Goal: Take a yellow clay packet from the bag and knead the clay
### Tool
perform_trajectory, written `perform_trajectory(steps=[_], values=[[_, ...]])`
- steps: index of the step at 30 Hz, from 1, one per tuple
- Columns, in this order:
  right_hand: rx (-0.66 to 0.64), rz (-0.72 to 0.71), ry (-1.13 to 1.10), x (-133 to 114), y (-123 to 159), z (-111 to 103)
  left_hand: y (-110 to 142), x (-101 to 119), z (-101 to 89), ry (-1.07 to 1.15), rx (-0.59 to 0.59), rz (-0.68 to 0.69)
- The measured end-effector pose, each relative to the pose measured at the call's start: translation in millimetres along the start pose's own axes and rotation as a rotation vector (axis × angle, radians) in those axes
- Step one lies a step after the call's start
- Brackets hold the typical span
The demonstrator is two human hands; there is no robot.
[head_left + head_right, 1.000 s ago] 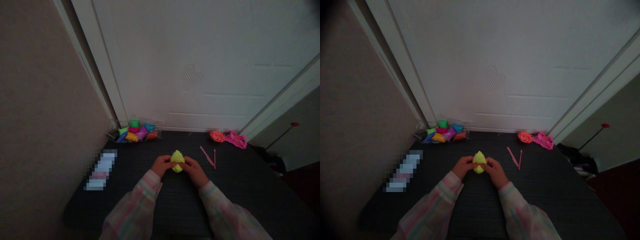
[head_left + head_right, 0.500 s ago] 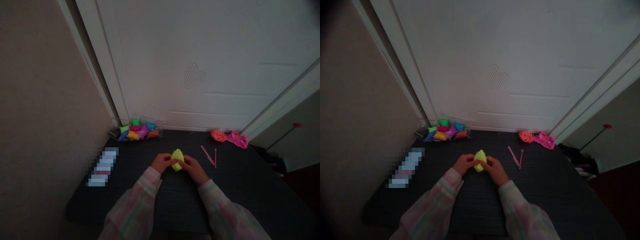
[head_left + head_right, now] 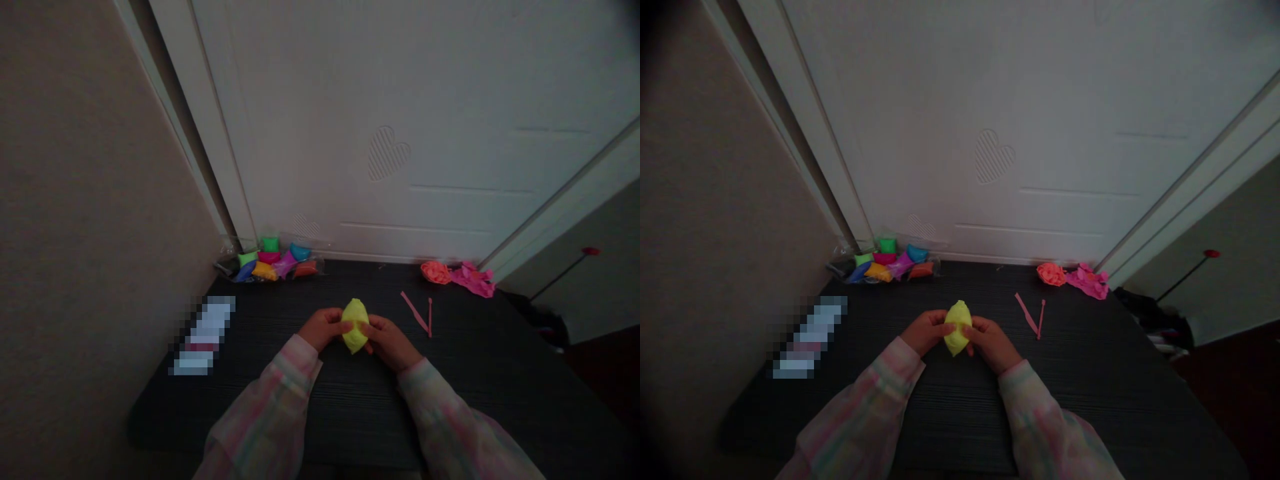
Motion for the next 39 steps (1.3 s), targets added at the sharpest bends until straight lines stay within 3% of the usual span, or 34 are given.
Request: perform_trajectory(steps=[5,11,17,20,26,34,39], values=[[0.101,-0.020,-0.003,0.3,-0.3,-7.7,0.2,1.1,-6.9,-0.051,0.037,-0.013],[0.116,-0.056,0.135,-4.9,2.6,-7.6,3.3,8.6,-0.9,-0.118,0.062,0.039],[0.151,-0.114,0.448,-15.1,0.7,-8.4,2.4,15.8,-4.3,-0.230,0.098,0.075],[0.161,-0.122,0.504,-15.3,-0.6,-8.9,1.4,16.6,-7.8,-0.267,0.121,0.072],[0.184,-0.105,0.436,-11.2,1.3,-10.3,5.7,22.3,-4.9,-0.325,0.164,0.106],[0.065,-0.094,0.239,-6.3,-2.2,-1.1,8.0,24.3,2.6,-0.355,0.176,0.154],[0.067,-0.037,0.293,1.5,-1.5,-2.9,16.1,28.8,10.9,-0.675,0.255,0.240]])
Point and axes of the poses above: each hand's wrist, its own y-axis away from the middle knuckle, its own z-axis out of the palm, x = y × z, the point moved 6 cm from there along -y, towards the middle knuckle, and after that the axes turned 6 degrees about -x, right-handed, at the moved point
